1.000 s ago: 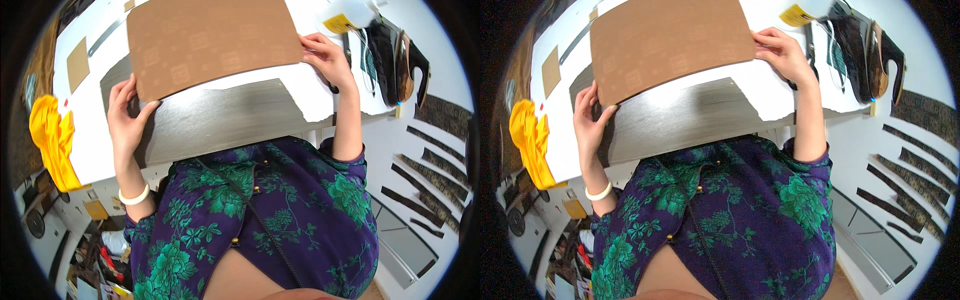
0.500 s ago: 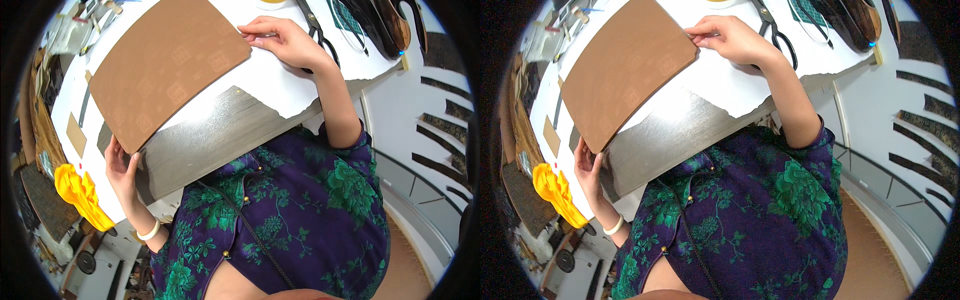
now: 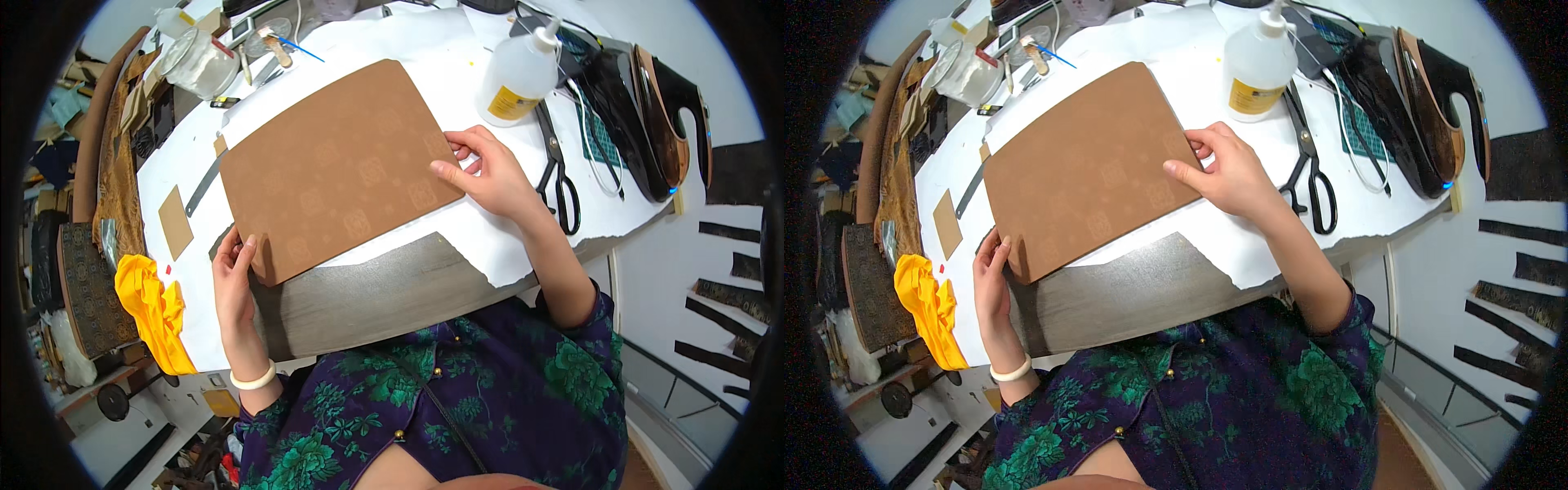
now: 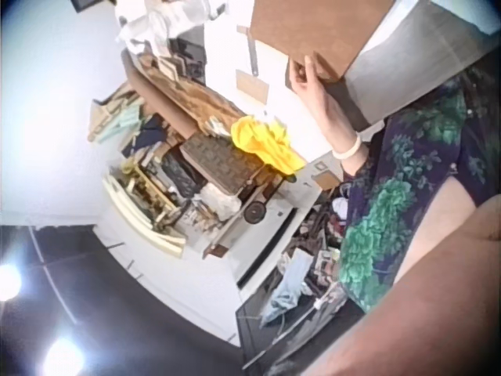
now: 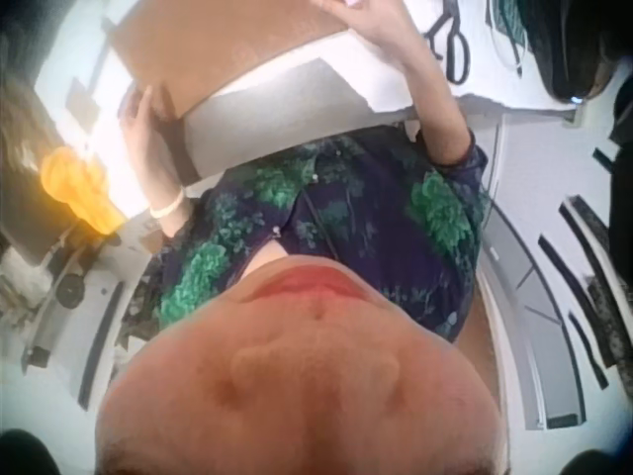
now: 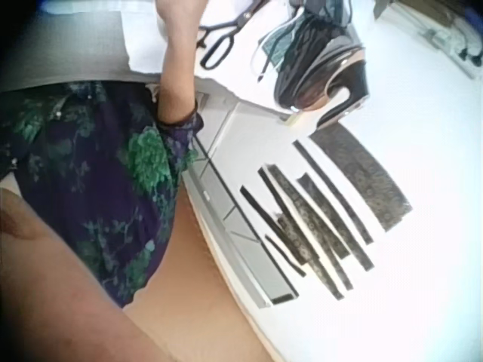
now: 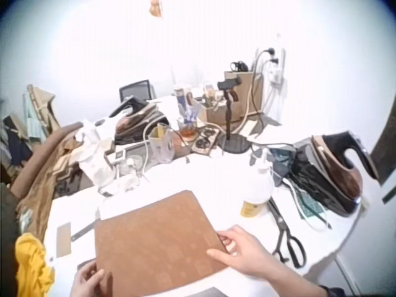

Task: The person applies adhesive to the edges of a rectangular board, aligns and presses a brown patterned cover onto it, and uses an iron to heat and secure the edges. The person repeatedly inspects the edges and corners of the finished cover.

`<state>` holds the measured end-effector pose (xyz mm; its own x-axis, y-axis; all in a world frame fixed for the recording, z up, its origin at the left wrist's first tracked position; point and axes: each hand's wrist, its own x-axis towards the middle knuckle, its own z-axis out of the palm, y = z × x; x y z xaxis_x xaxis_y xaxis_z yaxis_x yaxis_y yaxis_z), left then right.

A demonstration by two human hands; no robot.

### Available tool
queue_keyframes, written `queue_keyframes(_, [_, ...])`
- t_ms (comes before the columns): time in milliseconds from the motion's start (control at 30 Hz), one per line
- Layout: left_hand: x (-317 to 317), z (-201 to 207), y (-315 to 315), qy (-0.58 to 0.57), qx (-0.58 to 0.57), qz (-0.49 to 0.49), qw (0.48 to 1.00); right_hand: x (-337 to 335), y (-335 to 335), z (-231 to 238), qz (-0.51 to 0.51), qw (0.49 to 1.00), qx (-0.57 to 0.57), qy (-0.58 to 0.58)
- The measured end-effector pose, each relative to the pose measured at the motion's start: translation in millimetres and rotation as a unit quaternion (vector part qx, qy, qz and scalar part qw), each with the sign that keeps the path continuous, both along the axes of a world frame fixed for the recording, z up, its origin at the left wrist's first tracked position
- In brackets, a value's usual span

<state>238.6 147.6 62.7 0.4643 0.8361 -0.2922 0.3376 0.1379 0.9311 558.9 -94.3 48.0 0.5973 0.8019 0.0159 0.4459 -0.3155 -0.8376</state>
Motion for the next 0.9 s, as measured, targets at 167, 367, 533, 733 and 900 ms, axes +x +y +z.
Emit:
queue_keyframes(167, [7,-7,9,0.013,0.028,-0.016,0.999,5,28,4,-0.041,0.998,-0.048,-0.014])
queue_keyframes(367, [4,-8,12,0.035,0.029,-0.01,0.999,22,61,-5,-0.082,0.995,-0.064,-0.002])
queue_keyframes(533, [14,0,10,-0.036,-0.035,0.025,0.998,8,70,-20,-0.118,0.992,0.035,0.025])
queue_keyframes(733, [1,-3,-1,-0.158,0.011,0.089,0.983,-21,59,14,-0.086,0.896,0.245,0.361])
queue_keyframes(900, [-17,-4,-7,-0.248,0.055,0.09,0.963,-42,46,38,-0.104,0.892,0.353,0.264])
